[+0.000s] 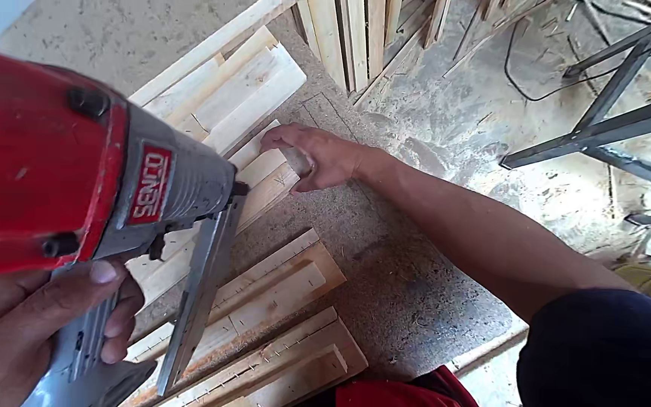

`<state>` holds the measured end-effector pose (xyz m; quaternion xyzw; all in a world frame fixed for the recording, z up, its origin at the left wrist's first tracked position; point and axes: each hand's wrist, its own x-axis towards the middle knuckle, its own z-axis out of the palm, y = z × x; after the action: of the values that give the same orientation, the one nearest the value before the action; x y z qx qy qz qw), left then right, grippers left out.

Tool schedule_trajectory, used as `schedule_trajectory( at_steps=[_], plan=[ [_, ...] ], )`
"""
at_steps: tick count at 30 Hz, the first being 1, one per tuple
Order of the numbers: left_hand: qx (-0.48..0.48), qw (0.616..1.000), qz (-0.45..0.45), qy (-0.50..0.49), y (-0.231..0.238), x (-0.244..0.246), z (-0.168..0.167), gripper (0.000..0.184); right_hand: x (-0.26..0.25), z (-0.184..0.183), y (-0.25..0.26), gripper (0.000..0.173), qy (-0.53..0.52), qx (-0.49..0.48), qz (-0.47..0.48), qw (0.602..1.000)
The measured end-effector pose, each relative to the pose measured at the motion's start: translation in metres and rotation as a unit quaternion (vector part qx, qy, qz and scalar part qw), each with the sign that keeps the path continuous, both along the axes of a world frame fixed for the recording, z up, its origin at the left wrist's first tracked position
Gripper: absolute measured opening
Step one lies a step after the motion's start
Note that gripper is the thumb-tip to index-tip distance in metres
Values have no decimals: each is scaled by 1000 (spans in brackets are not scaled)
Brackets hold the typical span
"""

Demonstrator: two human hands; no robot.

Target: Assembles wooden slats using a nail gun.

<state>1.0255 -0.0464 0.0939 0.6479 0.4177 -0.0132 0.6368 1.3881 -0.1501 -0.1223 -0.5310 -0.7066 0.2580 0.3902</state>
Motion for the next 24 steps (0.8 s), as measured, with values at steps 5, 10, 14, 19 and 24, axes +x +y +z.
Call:
schedule_trajectory(
  at_steps=[5,10,14,19,24],
  plan=[
    [40,998,-43,0,7,50,3,32,1,4,-1,90,8,-10,-3,1000],
    [10,999,-52,-7,22,64,-3,37,2,1,0,91,8,-7,-6,1000],
    [13,999,-44,12,20,69,0,36,2,0,1,91,9,-5,-7,1000],
    [86,987,-132,29,7,84,14,35,0,2,1,93,1,-8,-11,1000],
    [52,994,-89,39,13,44,23,33,0,7,-2,92,-12,-28,-13,999]
  ],
)
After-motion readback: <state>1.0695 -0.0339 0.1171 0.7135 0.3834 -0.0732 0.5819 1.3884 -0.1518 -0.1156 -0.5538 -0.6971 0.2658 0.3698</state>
